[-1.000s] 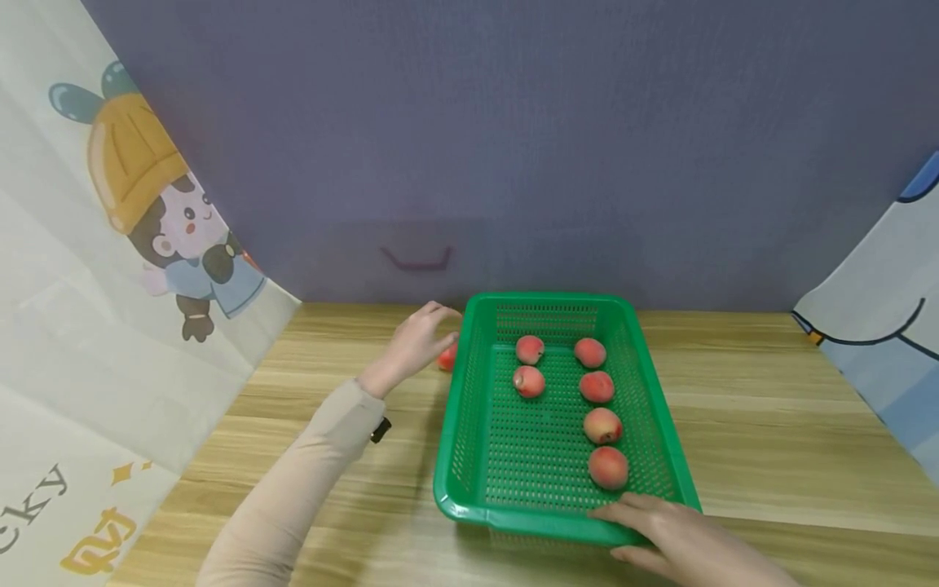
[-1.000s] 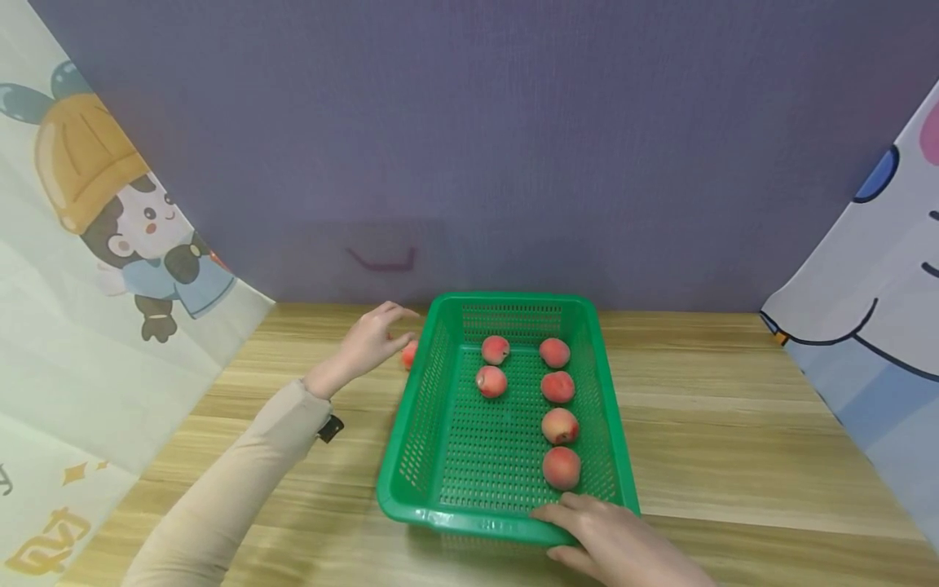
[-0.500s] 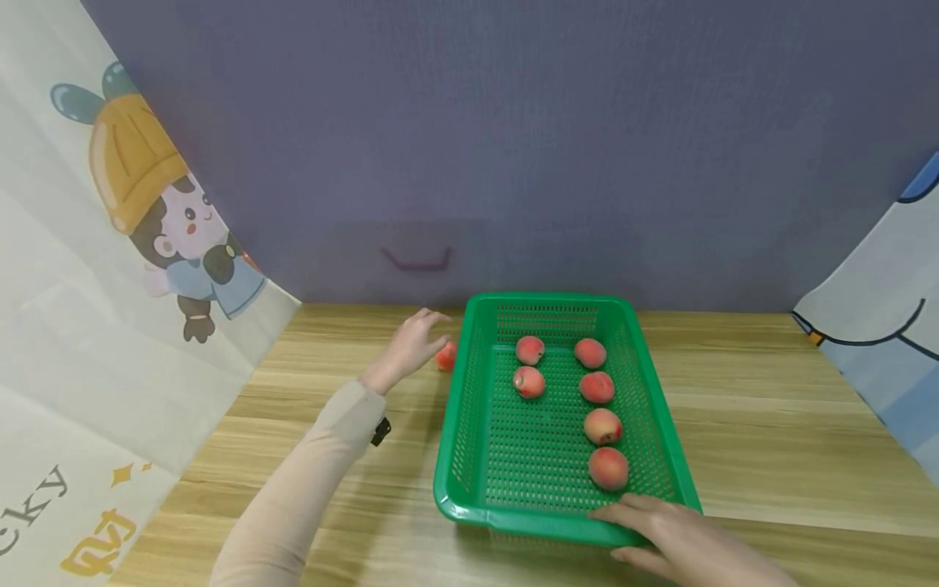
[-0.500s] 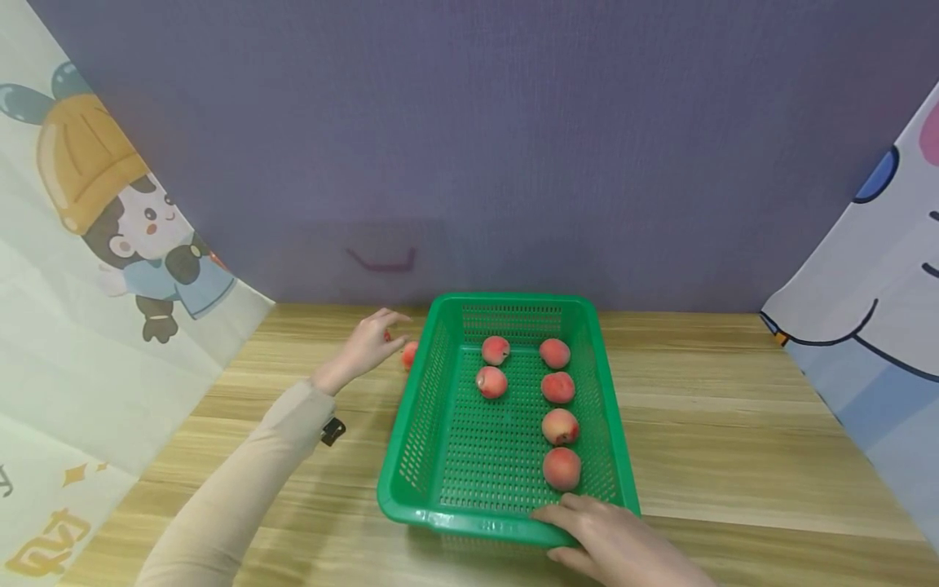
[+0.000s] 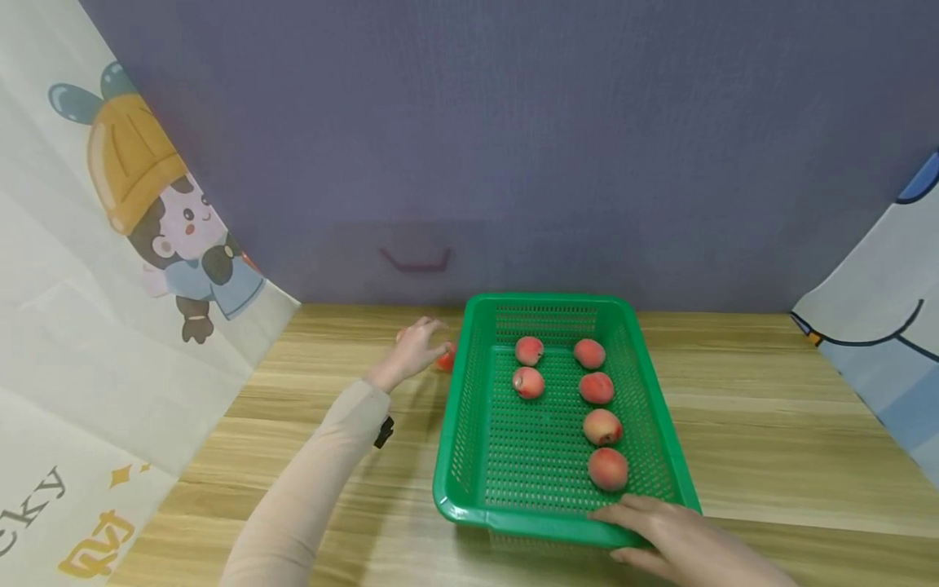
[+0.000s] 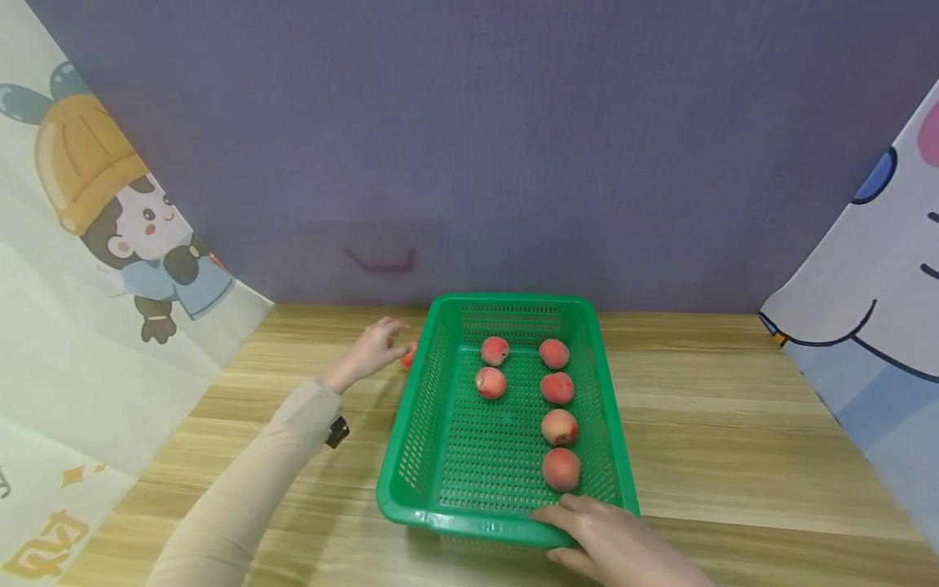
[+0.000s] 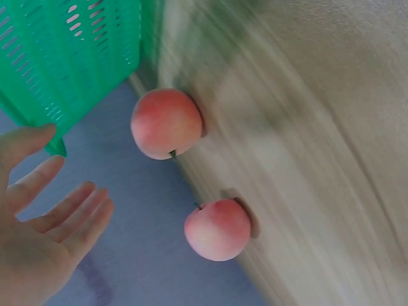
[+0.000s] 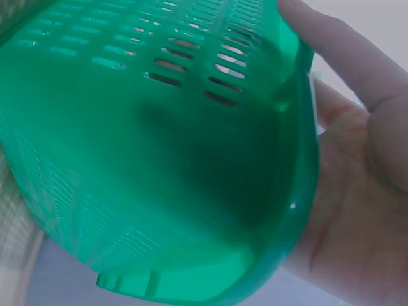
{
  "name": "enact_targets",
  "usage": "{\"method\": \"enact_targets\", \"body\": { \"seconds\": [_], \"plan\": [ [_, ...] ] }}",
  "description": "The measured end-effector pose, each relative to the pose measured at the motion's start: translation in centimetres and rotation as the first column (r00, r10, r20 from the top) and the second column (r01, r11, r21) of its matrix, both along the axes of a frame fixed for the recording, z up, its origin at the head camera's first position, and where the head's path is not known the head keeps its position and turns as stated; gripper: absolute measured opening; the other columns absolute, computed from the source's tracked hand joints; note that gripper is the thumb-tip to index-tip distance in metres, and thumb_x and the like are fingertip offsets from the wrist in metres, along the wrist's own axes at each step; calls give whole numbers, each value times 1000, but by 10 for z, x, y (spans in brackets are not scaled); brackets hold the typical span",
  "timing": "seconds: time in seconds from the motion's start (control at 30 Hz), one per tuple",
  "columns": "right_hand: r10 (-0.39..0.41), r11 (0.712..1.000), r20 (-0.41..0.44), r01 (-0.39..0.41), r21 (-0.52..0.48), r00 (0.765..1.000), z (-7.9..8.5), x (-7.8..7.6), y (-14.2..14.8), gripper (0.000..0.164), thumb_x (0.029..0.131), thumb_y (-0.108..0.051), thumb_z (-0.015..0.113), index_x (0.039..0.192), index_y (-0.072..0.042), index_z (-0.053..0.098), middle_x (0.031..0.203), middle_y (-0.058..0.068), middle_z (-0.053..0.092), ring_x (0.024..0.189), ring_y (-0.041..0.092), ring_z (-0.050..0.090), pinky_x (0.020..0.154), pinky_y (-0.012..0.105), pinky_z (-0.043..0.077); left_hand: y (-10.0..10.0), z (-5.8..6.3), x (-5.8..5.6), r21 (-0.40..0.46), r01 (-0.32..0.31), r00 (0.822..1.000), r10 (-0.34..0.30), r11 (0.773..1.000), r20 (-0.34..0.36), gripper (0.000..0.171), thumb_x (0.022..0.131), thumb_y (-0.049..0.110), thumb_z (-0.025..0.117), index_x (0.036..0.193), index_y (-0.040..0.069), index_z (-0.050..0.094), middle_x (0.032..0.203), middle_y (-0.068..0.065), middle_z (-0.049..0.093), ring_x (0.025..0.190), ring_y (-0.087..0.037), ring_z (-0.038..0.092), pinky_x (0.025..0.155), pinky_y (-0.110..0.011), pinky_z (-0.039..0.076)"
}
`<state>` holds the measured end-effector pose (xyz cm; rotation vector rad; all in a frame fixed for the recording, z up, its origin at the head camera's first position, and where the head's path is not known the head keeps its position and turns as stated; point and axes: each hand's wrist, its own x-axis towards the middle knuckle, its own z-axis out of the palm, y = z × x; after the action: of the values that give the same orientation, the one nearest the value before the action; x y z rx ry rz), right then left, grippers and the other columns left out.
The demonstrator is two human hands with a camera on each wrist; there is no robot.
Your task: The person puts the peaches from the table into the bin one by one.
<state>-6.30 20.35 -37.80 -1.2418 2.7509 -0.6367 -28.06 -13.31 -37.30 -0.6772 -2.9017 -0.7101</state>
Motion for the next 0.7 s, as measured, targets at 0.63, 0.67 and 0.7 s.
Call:
{"method": "enact_targets", "body": {
  "seconds": [0.63, 0.67, 0.7],
  "plan": [
    [-9, 1000, 0, 9, 8, 1000, 0, 0, -1, 38, 84, -38, 55, 116, -19, 57, 110, -3, 59, 94, 14, 57, 65, 26, 49, 6, -21, -14, -98, 36, 997, -29, 995, 65, 46, 82, 5, 56, 125, -6, 44, 128, -28, 39, 122, -42, 32, 97, -49, 31],
    [-9, 1000, -1, 9, 8, 1000, 0, 0, -1, 38, 84, -38, 55, 116, -19, 57, 110, -4, 59, 94, 13, 57, 65, 26, 49, 7, -22, -14, -101, 36, 997, -28, 994, 73, 47, 81, 5, 56, 125, -5, 43, 129, -27, 39, 122, -41, 31, 98, -49, 30],
    [-9, 1000, 0, 9, 10, 1000, 1, 0, -1, 38, 84, -38, 55, 116, -19, 57, 110, -4, 59, 95, 14, 57, 66, 26, 49, 7, -23, -15, -108, 36, 996, -28, 993, 79, 48, 81, 4, 56, 126, -5, 43, 129, -26, 39, 123, -41, 30, 98, -49, 29]
  ]
}}
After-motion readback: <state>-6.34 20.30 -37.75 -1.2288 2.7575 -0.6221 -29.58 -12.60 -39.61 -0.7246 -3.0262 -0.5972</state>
